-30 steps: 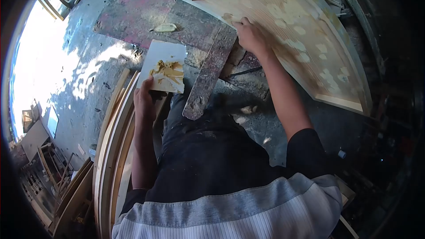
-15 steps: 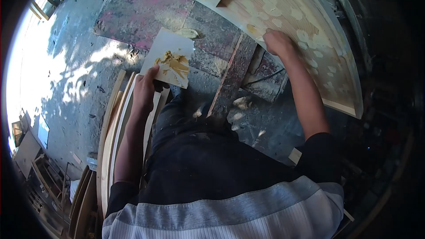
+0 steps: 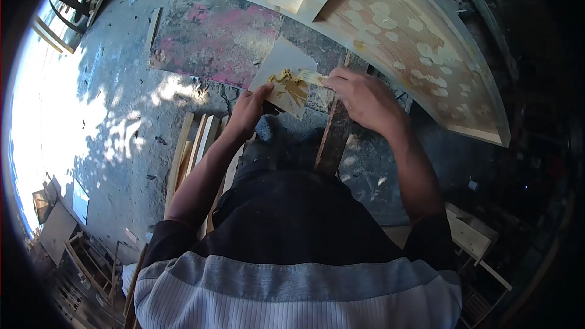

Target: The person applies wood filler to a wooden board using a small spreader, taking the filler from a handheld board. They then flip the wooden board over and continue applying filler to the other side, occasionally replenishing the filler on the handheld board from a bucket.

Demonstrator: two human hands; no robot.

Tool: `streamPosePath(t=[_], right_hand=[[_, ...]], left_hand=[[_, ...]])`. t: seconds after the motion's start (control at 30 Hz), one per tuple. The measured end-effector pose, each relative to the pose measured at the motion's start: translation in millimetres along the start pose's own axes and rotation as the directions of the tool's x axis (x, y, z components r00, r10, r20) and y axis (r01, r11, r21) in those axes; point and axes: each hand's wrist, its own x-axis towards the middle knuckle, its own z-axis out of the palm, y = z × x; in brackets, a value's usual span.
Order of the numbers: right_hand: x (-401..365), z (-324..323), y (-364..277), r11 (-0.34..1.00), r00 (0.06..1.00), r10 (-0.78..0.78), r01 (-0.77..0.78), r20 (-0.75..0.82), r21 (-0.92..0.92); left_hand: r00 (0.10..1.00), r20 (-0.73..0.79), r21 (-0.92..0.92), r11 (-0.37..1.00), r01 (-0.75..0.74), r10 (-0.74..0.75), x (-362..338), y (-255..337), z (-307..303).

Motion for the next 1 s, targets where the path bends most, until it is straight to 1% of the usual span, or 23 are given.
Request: streamPosePath(t=[0.07, 0.13, 0.17, 0.2, 0.23, 0.27, 0.3, 0.33, 0.4, 0.43, 0.5, 0.53, 0.6, 0.63, 0.67, 0.7, 0.77, 0.8, 0.83, 0.9, 0.93, 0.97, 1.0], right_hand=[[5, 16, -5, 0.997, 0.998, 0.039, -0.042, -0.054, -0.057], [5, 39, 3, 0.994, 0.999, 0.011, -0.017, -0.051, -0.110], [1, 38, 6, 0.994, 0.996, -0.033, 0.024, -0.082, -0.105], [-1, 30, 10, 0.994, 0.996, -0.027, 0.018, -0.084, -0.106], [-1, 17, 17, 0.987, 0.994, 0.109, -0.104, 0.033, -0.123], [0, 7, 28, 0.964, 0.959, 0.242, -0.219, 0.149, -0.152], [4, 8, 50, 0.959, 0.959, 0.273, -0.266, 0.072, -0.094], [11, 15, 77, 0.951, 0.951, 0.309, -0.308, 0.004, -0.032], [30, 29, 137, 0.941, 0.950, 0.297, -0.309, -0.099, -0.136], [42, 34, 154, 0.943, 0.952, 0.291, -0.302, -0.097, -0.140], [58, 44, 181, 0.952, 0.972, 0.102, -0.157, -0.211, -0.262], [60, 56, 195, 0.953, 0.973, 0.097, -0.151, -0.207, -0.263], [60, 74, 217, 0.932, 0.960, -0.028, -0.075, -0.278, -0.354], [53, 69, 218, 0.933, 0.961, -0.032, -0.070, -0.276, -0.353], [43, 61, 220, 0.891, 0.988, 0.126, -0.153, -0.091, -0.428], [43, 49, 219, 0.831, 0.954, 0.290, -0.207, 0.083, -0.517], [62, 26, 215, 0.835, 0.968, 0.236, -0.157, 0.086, -0.527], [66, 18, 213, 0.836, 0.974, 0.204, -0.124, 0.094, -0.535], [76, 15, 204, 0.889, 0.999, 0.030, -0.034, -0.017, -0.456], [83, 38, 206, 0.869, 0.998, 0.068, -0.064, -0.011, -0.490], [86, 51, 213, 0.848, 0.995, 0.095, -0.093, -0.022, -0.523], [80, 54, 230, 0.827, 0.989, 0.138, -0.089, 0.047, -0.554], [86, 40, 224, 0.823, 0.991, 0.127, -0.082, 0.041, -0.563]], left_hand=[[1.000, 0.002, 0.023, 0.999, -0.024, 0.024, 4, 7, 3], [0.999, 0.007, 0.038, 0.998, -0.045, 0.045, 11, 6, 7], [0.998, -0.035, 0.037, 0.998, -0.049, 0.050, 17, 0, 5], [0.995, -0.083, 0.036, 0.998, -0.053, 0.056, 21, -2, 2], [0.995, -0.080, 0.038, 0.998, -0.053, 0.056, 21, 7, 1], [0.983, -0.153, -0.070, 0.991, -0.116, 0.104, 19, 18, -3], [0.963, -0.231, -0.175, 0.968, -0.182, 0.139, 16, 30, -7], [0.950, -0.256, -0.261, 0.933, -0.247, 0.180, 18, 40, -19], [0.922, -0.320, -0.280, 0.908, -0.311, 0.217, 17, 55, -45], [0.898, -0.376, -0.249, 0.909, -0.334, 0.227, 20, 54, -63], [0.874, -0.436, -0.249, 0.904, -0.349, 0.217, 9, 61, -78], [0.858, -0.471, -0.234, 0.910, -0.343, 0.202, 3, 60, -87], [0.848, -0.493, -0.231, 0.910, -0.344, 0.195, -9, 43, -112], [0.838, -0.509, -0.226, 0.910, -0.348, 0.194, -17, 36, -121], [0.835, -0.514, -0.225, 0.908, -0.353, 0.197, -27, 28, -128], [0.821, -0.546, -0.251, 0.902, -0.351, 0.168, -39, 20, -131], [0.806, -0.574, -0.268, 0.898, -0.349, 0.142, -55, 4, -141], [0.787, -0.610, -0.279, 0.904, -0.325, 0.094, -60, -8, -146], [0.761, -0.647, -0.297, 0.906, -0.303, 0.043, -61, -19, -149], [0.776, -0.631, -0.322, 0.907, -0.273, 0.009, -60, -37, -156], [0.786, -0.618, -0.335, 0.906, -0.257, -0.006, -59, -31, -153], [0.786, -0.619, -0.328, 0.907, -0.263, 0.004, -63, -27, -147], [0.782, -0.623, -0.331, 0.902, -0.278, 0.012, -65, -20, -139]])
